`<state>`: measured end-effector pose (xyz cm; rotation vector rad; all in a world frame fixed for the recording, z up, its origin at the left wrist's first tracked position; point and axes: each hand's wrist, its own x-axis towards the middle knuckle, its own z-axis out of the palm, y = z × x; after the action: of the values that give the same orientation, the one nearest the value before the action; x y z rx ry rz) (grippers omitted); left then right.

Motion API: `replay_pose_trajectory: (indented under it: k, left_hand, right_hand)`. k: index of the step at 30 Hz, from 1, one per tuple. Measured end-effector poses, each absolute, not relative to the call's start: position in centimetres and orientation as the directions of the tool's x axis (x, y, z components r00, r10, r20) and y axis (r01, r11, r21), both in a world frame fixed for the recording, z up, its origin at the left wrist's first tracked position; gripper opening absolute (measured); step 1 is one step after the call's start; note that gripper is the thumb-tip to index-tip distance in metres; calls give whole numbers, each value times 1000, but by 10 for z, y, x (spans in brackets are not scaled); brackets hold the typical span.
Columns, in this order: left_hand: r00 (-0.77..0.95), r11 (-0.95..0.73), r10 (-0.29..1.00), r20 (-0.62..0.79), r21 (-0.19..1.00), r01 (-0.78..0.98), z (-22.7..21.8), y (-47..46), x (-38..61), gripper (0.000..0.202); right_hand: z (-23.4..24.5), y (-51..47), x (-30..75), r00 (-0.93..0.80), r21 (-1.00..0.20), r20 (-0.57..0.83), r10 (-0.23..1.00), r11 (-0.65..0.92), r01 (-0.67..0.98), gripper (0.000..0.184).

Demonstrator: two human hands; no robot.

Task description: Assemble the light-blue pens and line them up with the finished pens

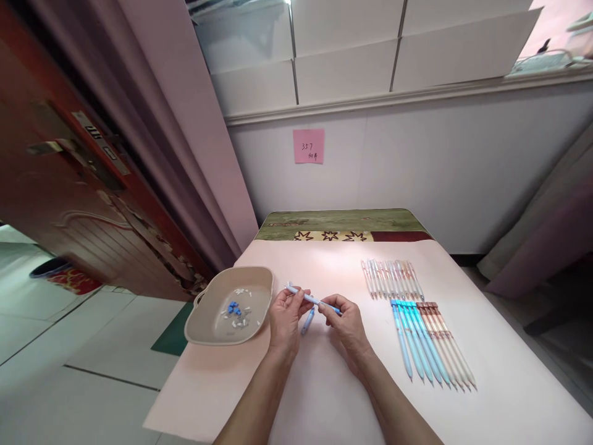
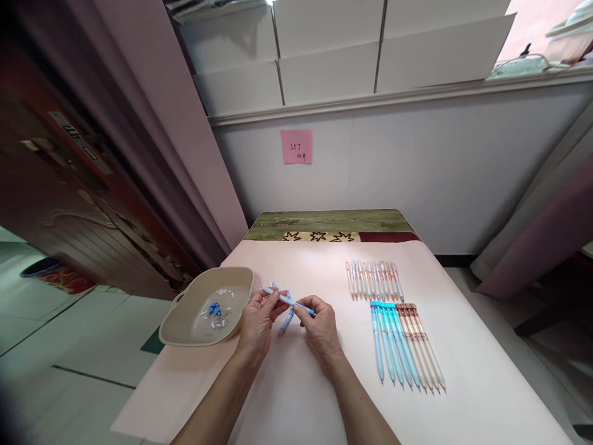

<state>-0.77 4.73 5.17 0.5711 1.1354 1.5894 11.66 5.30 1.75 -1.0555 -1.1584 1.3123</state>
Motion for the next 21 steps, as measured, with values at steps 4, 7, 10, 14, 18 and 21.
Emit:
replay_pose_trajectory:
  k: [4,7,10,14,18,21]
  left_hand:
    - [-326,-3,930,-170,883,-469,51,47,-9,34]
    - [-330,-5,928,-171,882,-470,50,48,-12,33]
    - [-337,-13,926,-168,880,-475,49,48,-13,31]
    - [-329,1,928,-178,881,-473,48,48,-11,32]
    - [-311,11,934,-174,886,-463,49,48,-9,32]
    - [-325,1,930,-170,887,-461,52,48,-9,32]
  right_hand:
    - [12,51,116,-71,-998,18,997,14,-64,47]
    - [12,51,117,-76,-997,79,994,78,-20,38]
    - [15,51,117,-90,-989,150,985,148,-29,33]
    - [15,51,118,-103,-991,135,985,133,-28,30]
    - [11,51,117,-115,-997,65,991,68,26,45]
    - [12,51,117,-88,-993,112,990,114,23,30]
